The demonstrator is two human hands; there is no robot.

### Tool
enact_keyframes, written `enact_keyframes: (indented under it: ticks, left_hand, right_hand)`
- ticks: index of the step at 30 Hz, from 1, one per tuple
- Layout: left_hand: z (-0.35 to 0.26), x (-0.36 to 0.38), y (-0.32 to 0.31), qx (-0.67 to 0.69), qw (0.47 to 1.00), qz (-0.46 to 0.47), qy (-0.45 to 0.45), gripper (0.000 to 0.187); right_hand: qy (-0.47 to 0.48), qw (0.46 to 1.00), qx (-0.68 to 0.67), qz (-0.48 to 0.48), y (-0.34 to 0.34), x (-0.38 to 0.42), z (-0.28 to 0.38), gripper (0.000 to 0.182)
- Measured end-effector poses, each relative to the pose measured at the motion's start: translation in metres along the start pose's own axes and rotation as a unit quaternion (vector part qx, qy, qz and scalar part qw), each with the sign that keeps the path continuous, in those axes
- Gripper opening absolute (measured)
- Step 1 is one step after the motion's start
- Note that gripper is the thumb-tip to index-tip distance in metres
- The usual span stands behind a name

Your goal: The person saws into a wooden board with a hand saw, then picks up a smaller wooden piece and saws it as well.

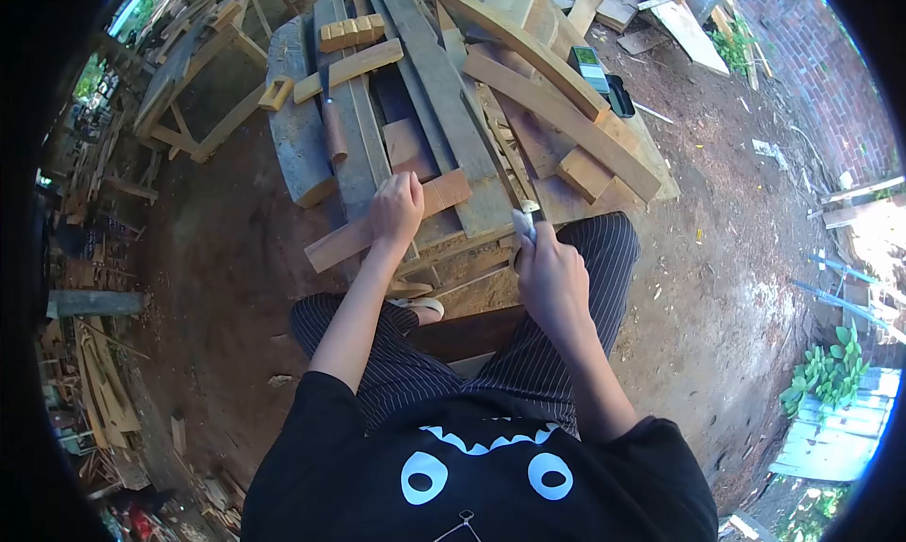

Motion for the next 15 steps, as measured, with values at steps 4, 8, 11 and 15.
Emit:
enact_keyframes:
  ticks: [4, 8, 11, 15]
  left_hand:
    - [-0.005, 0.012, 0.059, 0.058, 0.989, -0.133, -0.009, 0.011]
    - [0.046, 0.07, 0.143, -0.077, 0.958, -0.276, 0.03, 0.016]
    - [0.162, 0.148, 0.162, -0.185, 0.915, -0.314, 0.173, 0.018]
    - [0.457, 0.37, 0.001, 0.327, 0.653, -0.224, 0.645, 0.037]
  right_hand:
    - [0.021, 0.996, -0.079, -0.027, -0.017, 0.011, -0.035, 0.014]
    - [0.024, 0.992, -0.076, -0.099, -0.011, 0.018, -0.086, 0.014]
    - [0.037, 0.987, -0.068, -0.138, -0.006, 0.02, -0.114, 0.01]
    - [0.064, 0.975, -0.084, -0.193, -0.011, 0.017, -0.133, 0.008]
Point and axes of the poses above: each hand's wrist, its own x-axis away from the middle knuckle, its own y-axis out of the back of the hand, z = x × y, the point moved 9 cm from there along -x, towards the middle knuckle, and after that the axes turned 8 degrees about z, right-handed, at the moved point
